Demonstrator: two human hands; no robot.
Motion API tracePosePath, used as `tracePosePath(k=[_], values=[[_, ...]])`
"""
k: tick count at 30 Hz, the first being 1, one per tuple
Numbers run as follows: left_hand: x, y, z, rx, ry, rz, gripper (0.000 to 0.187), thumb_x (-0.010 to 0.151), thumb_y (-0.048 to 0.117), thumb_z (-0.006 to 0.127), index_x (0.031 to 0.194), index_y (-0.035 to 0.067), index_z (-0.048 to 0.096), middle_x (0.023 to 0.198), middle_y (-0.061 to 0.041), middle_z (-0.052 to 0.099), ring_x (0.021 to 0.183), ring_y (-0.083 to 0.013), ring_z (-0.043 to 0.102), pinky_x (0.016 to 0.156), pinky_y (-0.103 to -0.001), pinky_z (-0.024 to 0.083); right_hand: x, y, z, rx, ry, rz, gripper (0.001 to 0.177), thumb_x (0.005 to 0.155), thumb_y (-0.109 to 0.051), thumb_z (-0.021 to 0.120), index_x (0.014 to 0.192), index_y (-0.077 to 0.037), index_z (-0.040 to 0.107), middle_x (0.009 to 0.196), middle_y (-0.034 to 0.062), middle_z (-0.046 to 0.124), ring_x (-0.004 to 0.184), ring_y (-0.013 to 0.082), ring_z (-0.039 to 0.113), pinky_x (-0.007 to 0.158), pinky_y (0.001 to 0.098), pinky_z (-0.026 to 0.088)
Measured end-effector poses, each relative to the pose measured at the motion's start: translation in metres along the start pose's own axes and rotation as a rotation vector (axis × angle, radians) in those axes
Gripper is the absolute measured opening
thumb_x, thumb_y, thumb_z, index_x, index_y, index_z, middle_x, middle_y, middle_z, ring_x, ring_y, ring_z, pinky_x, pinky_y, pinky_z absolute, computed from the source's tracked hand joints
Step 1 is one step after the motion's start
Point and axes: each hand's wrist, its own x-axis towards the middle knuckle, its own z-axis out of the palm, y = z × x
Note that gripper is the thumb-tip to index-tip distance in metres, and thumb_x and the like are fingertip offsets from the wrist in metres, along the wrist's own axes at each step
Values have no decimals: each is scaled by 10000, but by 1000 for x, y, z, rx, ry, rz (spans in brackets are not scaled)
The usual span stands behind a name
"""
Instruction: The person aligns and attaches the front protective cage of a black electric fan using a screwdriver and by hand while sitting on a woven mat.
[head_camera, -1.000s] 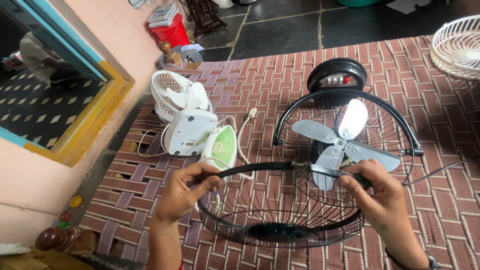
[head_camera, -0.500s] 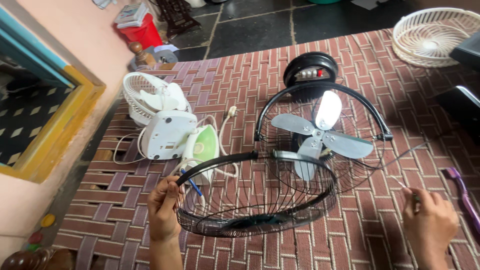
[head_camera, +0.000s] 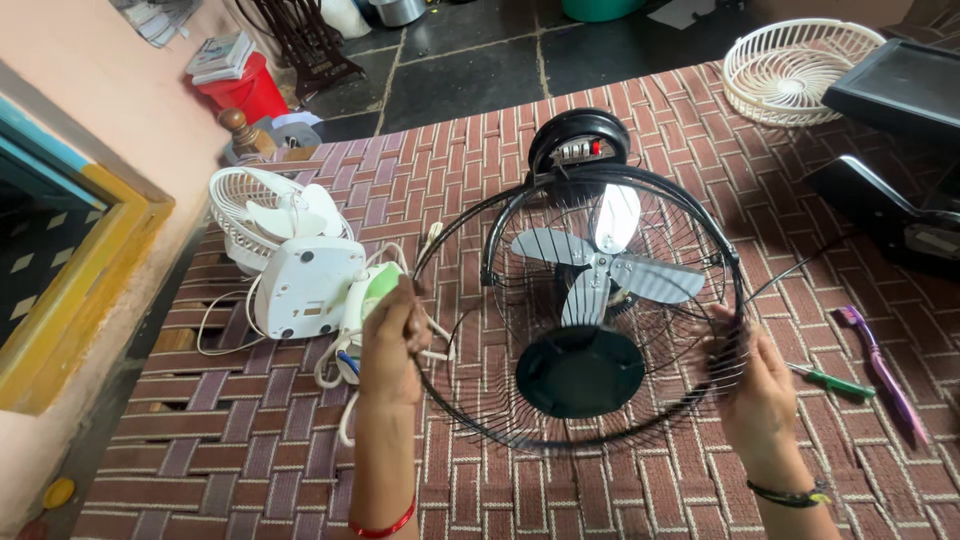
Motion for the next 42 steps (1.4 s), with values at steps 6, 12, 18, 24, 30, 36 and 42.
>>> tracePosePath(k=[6, 12, 18, 24, 30, 36, 42], values=[[0, -33, 20, -115, 45, -232, 317, 964, 345, 643, 1089, 62, 711, 764, 33, 638, 694, -86, 587, 624, -237, 447, 5, -5, -25, 27, 167, -29, 261, 1192, -234, 488, 1205, -2, 609, 821, -18, 561, 649, 69, 491, 610, 221, 415], [-16, -91, 14, -144, 89, -281, 385, 1003, 388, 651, 1121, 31, 735, 845, 5, 681, 707, -97, 548, 661, -226, 416, 11, -1, -24, 101, 214, -28, 242, 1176, -216, 471, 1215, -1, 575, 778, -46, 540, 588, 51, 472, 572, 199, 421], [21, -158, 1, 1, 270, -288, 419, 964, 420, 611, 1251, 143, 741, 857, 60, 656, 767, -73, 550, 702, -224, 442, 57, 18, -23, 44, 292, -11, 260, 1141, -197, 460, 1286, -4, 555, 780, -52, 546, 575, 26, 472, 497, 166, 389], [88, -217, -2, 277, 432, -182, 379, 1012, 365, 638, 1094, 19, 770, 795, 52, 610, 713, -84, 440, 678, -270, 374, 110, 43, -34, -338, 409, -39, 382, 1098, -365, 464, 1287, -60, 595, 972, 11, 632, 835, 81, 534, 732, 210, 421], [112, -235, 0, 410, 471, -9, 400, 995, 366, 637, 1117, 2, 749, 879, -29, 751, 809, -136, 640, 771, -315, 498, 138, 62, -44, -657, 478, -96, 555, 1082, -519, 523, 1162, 20, 633, 1113, 68, 487, 979, 173, 471, 876, 328, 410], [102, -217, 12, 655, 492, 65, 395, 987, 382, 636, 1158, 47, 758, 1101, -123, 727, 1004, -231, 681, 863, -389, 525, 135, 60, -39, -877, 478, -181, 554, 1061, -475, 576, 1250, 37, 673, 1101, 87, 483, 1017, 190, 483, 896, 327, 409], [95, -200, 20, 899, 471, 46, 337, 989, 349, 639, 1163, 89, 765, 1050, -174, 686, 960, -332, 681, 848, -425, 535, 135, 62, -43, -1002, 499, -181, 589, 1056, -486, 598, 1330, 32, 651, 1118, 122, 497, 1041, 220, 484, 909, 343, 406]])
